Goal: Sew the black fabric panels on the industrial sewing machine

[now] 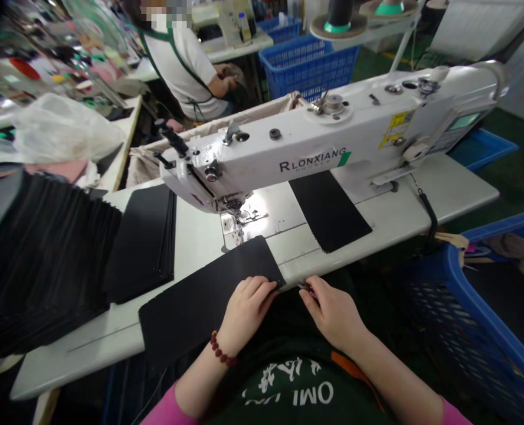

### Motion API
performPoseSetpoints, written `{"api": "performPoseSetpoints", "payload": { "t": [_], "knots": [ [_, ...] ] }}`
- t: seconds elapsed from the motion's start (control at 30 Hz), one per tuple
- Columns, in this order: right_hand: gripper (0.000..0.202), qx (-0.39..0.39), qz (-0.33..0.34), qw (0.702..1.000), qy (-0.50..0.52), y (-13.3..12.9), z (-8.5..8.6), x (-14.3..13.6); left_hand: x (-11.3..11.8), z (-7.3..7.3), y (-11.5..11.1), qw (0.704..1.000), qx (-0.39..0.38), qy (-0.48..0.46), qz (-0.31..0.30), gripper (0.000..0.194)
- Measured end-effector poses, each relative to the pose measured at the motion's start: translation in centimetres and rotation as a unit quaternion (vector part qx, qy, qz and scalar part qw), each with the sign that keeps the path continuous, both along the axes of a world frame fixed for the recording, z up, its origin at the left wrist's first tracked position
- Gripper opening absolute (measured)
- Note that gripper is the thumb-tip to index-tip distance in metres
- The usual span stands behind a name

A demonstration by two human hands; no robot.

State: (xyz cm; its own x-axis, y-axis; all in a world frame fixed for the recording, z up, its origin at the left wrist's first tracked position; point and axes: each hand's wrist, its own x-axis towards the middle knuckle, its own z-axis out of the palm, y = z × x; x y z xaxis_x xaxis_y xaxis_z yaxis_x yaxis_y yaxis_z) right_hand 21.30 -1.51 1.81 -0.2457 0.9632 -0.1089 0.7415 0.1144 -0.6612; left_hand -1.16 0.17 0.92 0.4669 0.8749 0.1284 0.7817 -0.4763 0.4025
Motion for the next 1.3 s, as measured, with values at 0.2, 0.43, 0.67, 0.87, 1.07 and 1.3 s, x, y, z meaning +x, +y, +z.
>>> {"api": "performPoseSetpoints", "payload": {
  "t": [0.2,0.43,0.67,0.87,1.07,1.3],
  "knots": [
    [0.017,-0.005,0.03,0.999,-0.023,0.0,-0.7,-0.5,0.0,0.7,-0.1,0.999,-0.021,-0.039,0.018,0.015],
    [0.02,0.028,0.074,0.994,-0.073,0.8,-0.4,-2.1,0.1,0.9,-0.2,0.995,-0.06,-0.078,0.029,0.012],
    [0.025,0.045,0.057,0.991,-0.109,1.3,-1.1,-2.3,-0.6,2.0,-0.5,0.991,-0.077,-0.11,0.011,0.013],
    [0.036,0.104,0.074,0.989,-0.072,2.3,-1.3,-2.3,-10.4,3.8,-4.1,0.996,-0.06,-0.043,-0.05,0.05],
    [0.029,0.111,0.182,0.976,0.034,4.2,-0.1,-3.2,-20.2,3.4,-9.3,0.998,-0.045,0.015,0.041,0.041],
    [0.021,0.015,0.009,0.979,0.201,5.3,6.0,-3.4,-19.8,8.6,-10.3,0.886,-0.057,-0.241,0.391,0.02]
  ]
}}
